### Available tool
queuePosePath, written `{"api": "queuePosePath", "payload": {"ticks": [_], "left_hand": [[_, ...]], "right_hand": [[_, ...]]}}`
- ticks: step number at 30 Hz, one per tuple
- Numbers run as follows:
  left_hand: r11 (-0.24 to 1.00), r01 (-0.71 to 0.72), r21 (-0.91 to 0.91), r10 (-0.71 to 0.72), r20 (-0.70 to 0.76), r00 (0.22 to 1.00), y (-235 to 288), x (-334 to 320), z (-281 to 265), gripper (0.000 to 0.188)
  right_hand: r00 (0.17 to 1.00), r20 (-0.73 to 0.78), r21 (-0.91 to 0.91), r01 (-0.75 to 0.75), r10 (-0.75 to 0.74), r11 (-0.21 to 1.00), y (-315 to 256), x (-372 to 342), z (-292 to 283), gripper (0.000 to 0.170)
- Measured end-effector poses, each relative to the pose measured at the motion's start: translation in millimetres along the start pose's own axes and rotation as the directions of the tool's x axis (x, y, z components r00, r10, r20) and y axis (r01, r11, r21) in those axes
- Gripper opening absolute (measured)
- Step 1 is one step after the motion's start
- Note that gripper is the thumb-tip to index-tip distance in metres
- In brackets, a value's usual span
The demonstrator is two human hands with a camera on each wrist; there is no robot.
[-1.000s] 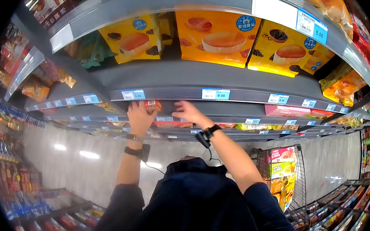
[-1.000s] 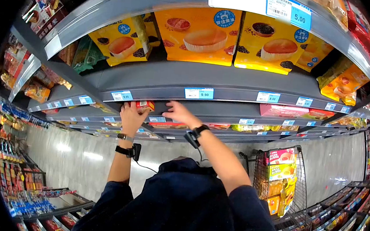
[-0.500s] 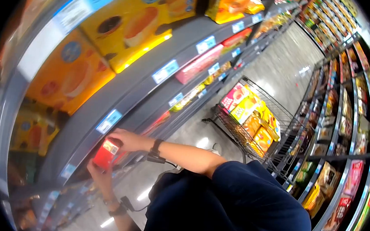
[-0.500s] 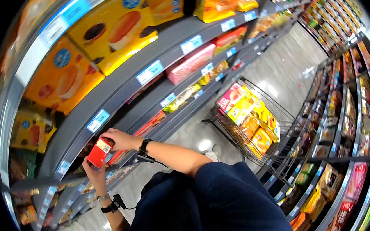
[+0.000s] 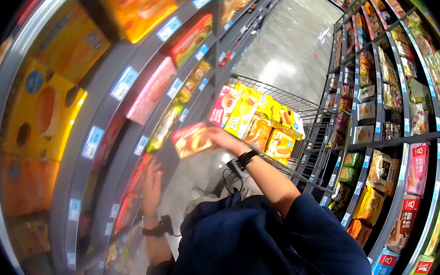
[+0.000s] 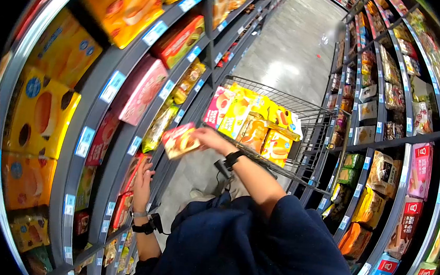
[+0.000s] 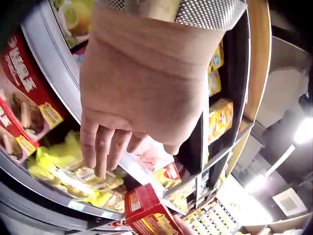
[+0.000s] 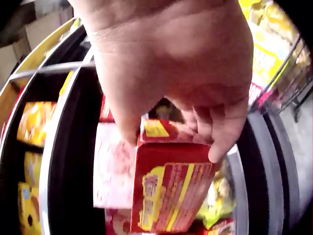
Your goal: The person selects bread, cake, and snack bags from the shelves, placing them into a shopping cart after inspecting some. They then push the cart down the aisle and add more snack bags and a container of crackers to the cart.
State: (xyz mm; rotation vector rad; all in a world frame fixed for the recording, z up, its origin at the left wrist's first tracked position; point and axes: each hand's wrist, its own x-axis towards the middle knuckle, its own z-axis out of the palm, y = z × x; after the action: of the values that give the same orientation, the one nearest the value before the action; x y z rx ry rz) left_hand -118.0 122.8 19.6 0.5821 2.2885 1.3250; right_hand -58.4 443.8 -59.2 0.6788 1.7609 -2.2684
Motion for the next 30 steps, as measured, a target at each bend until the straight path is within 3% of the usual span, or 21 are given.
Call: {"api": "queuePosePath", "payload": {"ticks": [2, 3, 4, 5, 6, 7, 8, 11, 13, 14, 17, 19, 21, 22, 23, 26, 28, 29, 30], "left_hand": [[0.999, -0.02, -0.046, 0.02, 0.008, 1.0, 15, 19, 27, 0.047], [1.0, -0.014, -0.026, 0.015, 0.04, 0.999, 23, 27, 37, 0.047], [1.0, -0.006, -0.006, 0.007, 0.069, 0.998, 30, 36, 46, 0.047], [1.0, -0.005, 0.0, 0.005, 0.066, 0.998, 35, 42, 56, 0.047], [1.0, 0.001, -0.004, 0.0, 0.072, 0.997, 38, 44, 64, 0.046], [1.0, 0.011, -0.01, -0.01, 0.077, 0.997, 40, 45, 72, 0.046], [0.999, 0.039, 0.005, -0.039, 0.072, 0.997, 43, 45, 79, 0.045], [0.991, 0.097, 0.089, -0.105, 0.085, 0.991, 33, 39, 83, 0.044], [0.981, 0.168, 0.098, -0.171, 0.025, 0.985, 33, 29, 80, 0.044], [0.966, 0.228, 0.12, -0.226, -0.031, 0.974, 34, 22, 77, 0.043], [0.935, 0.333, 0.125, -0.311, -0.167, 0.936, 35, -7, 74, 0.042], [0.906, 0.392, 0.158, -0.364, -0.183, 0.913, 31, -30, 71, 0.042], [0.885, 0.438, 0.158, -0.398, -0.228, 0.888, 25, -57, 70, 0.042], [0.865, 0.476, 0.159, -0.435, -0.236, 0.869, 33, -64, 71, 0.041], [0.845, 0.509, 0.161, -0.467, -0.24, 0.851, 39, -69, 71, 0.041], [0.845, 0.52, 0.123, -0.479, -0.26, 0.839, 45, -79, 71, 0.039], [0.847, 0.52, 0.111, -0.474, -0.284, 0.833, 39, -85, 73, 0.038], [0.841, 0.532, 0.101, -0.484, -0.301, 0.822, 35, -85, 77, 0.038], [0.853, 0.517, 0.071, -0.481, -0.277, 0.832, 36, -79, 79, 0.039]], "right_hand": [[0.984, -0.177, 0.238, 0.073, -0.031, 0.968, -20, -29, -65, 0.046], [0.965, -0.261, 0.228, 0.103, -0.041, 0.968, 13, -13, -119, 0.044], [0.912, -0.404, 0.249, 0.034, 0.073, 0.968, 14, -13, -157, 0.046], [0.847, -0.525, 0.315, 0.103, 0.083, 0.943, 16, -11, -186, 0.05], [0.846, -0.526, 0.306, 0.092, 0.088, 0.947, 14, -11, -220, 0.055], [0.776, -0.624, 0.322, 0.146, 0.093, 0.936, 8, -11, -236, 0.056], [0.809, -0.578, 0.36, 0.136, 0.106, 0.923, 19, 4, -271, 0.059], [0.668, -0.741, 0.237, 0.162, 0.071, 0.958, 11, 38, -310, 0.044], [0.64, -0.768, 0.244, 0.313, -0.014, 0.918, 33, 86, -339, 0.039], [0.728, -0.682, 0.286, 0.361, -0.076, 0.887, 39, 102, -349, 0.036], [0.817, -0.576, 0.299, 0.178, 0.028, 0.937, 22, 130, -340, 0.037], [0.803, -0.566, 0.269, -0.036, 0.188, 0.962, 3, 137, -318, 0.038], [0.755, -0.598, 0.241, -0.152, 0.27, 0.958, 15, 170, -318, 0.039], [0.745, -0.624, 0.249, -0.095, 0.234, 0.964, 26, 182, -320, 0.041], [0.752, -0.626, 0.148, -0.146, 0.207, 0.978, 37, 193, -330, 0.043], [0.758, -0.599, 0.306, -0.084, 0.26, 0.948, 37, 193, -326, 0.046], [0.73, -0.635, 0.178, -0.178, 0.251, 0.968, 67, 210, -344, 0.043], [0.692, -0.718, -0.174, -0.274, 0.069, 0.946, 82, 213, -354, 0.036], [0.712, -0.687, -0.418, -0.222, -0.147, 0.881, 120, 227, -374, 0.033]]}}
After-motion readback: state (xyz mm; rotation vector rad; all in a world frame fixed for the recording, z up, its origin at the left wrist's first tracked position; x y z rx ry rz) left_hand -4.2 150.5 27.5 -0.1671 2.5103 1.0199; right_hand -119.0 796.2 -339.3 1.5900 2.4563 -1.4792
